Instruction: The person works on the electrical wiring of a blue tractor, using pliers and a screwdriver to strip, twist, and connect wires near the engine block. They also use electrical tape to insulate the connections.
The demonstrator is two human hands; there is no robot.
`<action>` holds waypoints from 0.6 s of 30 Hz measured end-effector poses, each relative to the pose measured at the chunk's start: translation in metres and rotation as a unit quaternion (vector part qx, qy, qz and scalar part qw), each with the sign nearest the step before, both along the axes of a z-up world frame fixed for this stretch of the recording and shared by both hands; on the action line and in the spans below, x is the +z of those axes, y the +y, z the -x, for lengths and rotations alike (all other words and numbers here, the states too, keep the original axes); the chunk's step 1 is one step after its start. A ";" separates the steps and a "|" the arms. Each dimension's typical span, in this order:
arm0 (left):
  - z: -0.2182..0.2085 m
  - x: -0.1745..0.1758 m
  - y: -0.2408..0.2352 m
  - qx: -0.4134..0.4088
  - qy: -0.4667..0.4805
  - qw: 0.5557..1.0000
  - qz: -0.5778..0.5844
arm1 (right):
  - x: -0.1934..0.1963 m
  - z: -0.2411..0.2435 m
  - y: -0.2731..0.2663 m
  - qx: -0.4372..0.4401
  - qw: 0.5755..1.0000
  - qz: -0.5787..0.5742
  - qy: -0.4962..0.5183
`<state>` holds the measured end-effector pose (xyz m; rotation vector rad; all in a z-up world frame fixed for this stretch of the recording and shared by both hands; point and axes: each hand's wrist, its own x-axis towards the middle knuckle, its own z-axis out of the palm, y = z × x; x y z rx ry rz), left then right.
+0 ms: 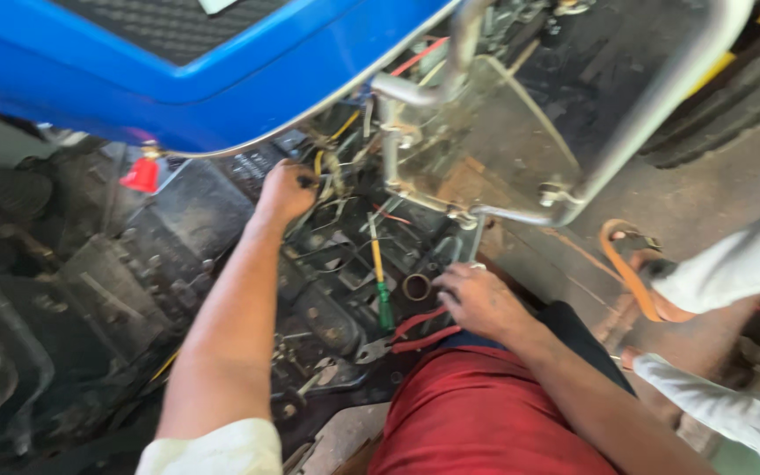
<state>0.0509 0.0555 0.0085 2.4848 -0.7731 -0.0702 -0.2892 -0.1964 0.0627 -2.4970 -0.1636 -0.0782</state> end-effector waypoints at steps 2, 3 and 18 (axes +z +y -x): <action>0.005 0.000 -0.006 -0.038 -0.012 0.999 -0.013 | 0.000 0.004 -0.002 -0.018 0.999 -0.014 0.034; 0.007 0.003 -0.006 -0.056 -0.020 0.998 -0.019 | -0.001 0.004 -0.001 -0.027 0.998 -0.022 0.049; 0.021 0.020 -0.015 -0.051 -0.036 0.992 -0.105 | 0.014 -0.001 0.004 -0.008 0.997 -0.029 0.068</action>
